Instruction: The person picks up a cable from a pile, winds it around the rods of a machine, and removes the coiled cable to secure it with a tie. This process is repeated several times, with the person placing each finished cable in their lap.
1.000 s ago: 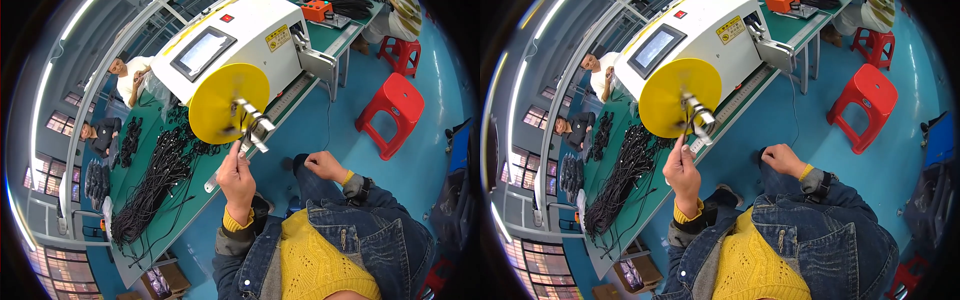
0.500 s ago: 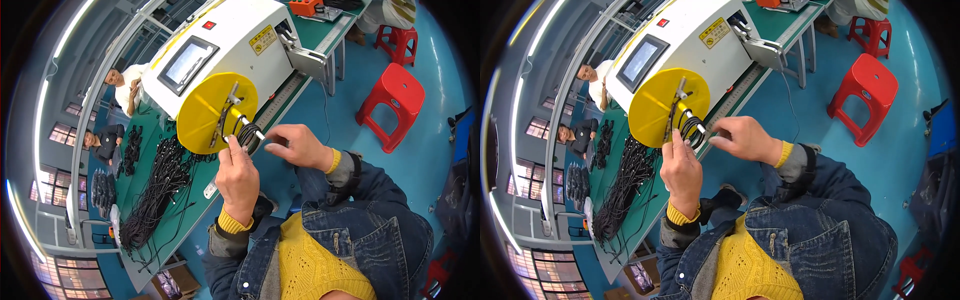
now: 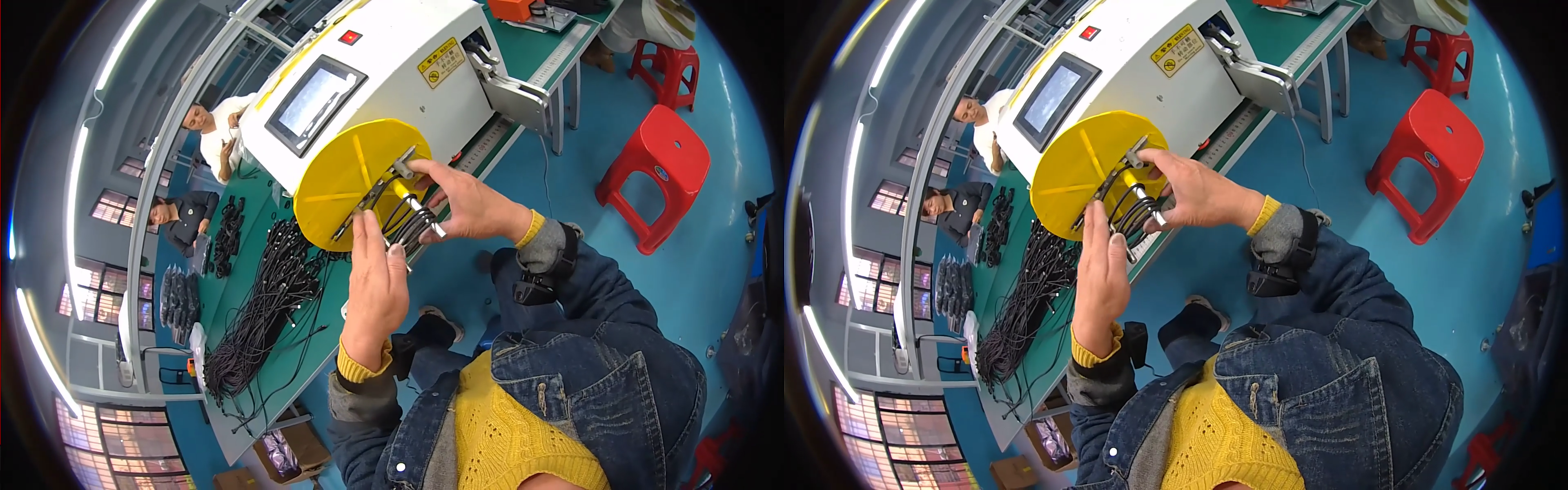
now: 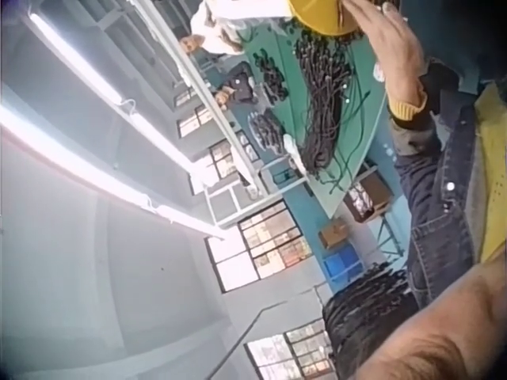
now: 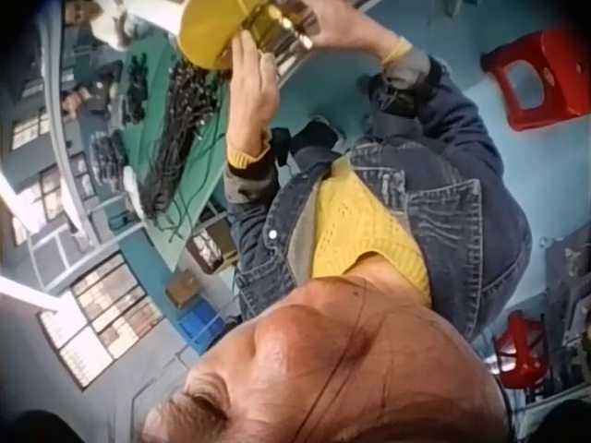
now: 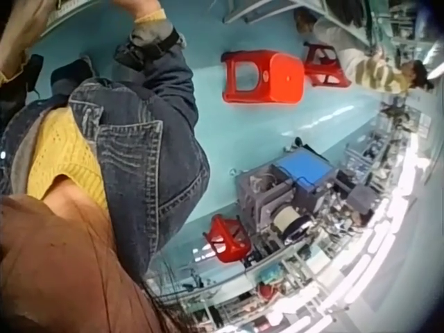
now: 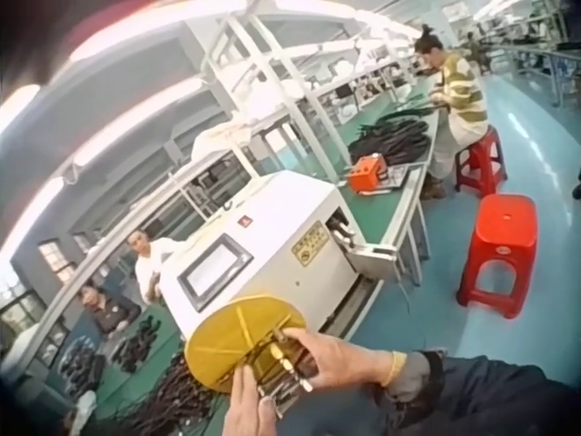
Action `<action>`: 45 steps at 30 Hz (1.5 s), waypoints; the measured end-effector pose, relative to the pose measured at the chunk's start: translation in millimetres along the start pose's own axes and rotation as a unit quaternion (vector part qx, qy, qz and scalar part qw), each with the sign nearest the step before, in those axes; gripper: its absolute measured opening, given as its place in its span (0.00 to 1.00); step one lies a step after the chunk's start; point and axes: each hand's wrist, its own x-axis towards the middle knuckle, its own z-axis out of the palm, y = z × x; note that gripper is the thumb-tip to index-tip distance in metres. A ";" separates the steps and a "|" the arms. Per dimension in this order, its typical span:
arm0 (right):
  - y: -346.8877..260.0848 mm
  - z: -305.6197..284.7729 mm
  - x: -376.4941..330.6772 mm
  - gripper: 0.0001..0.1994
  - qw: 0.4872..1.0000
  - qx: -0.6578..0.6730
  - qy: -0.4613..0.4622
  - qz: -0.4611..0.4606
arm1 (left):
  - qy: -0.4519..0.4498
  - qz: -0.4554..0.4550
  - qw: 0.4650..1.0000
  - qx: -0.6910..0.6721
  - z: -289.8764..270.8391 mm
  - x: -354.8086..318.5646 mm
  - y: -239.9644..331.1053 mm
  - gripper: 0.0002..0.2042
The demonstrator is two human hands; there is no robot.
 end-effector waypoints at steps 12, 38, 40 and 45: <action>-15.8 32.5 -30.1 0.29 0.995 -0.025 0.092 0.005 | 0.005 -0.008 0.994 -0.113 4.9 6.1 9.7 0.15; -3.4 36.2 -102.7 0.11 0.970 -0.204 -0.123 0.053 | -0.160 -0.104 0.964 -0.185 51.9 -77.0 17.1 0.12; 0.8 48.0 -104.2 0.10 0.962 -0.189 -0.187 0.060 | -0.108 -0.380 0.708 -0.586 62.4 -85.5 -7.5 0.15; 12.6 74.3 -105.4 0.09 0.971 -0.100 -0.207 0.060 | -0.181 -0.385 0.511 -0.746 71.8 -94.6 -4.5 0.15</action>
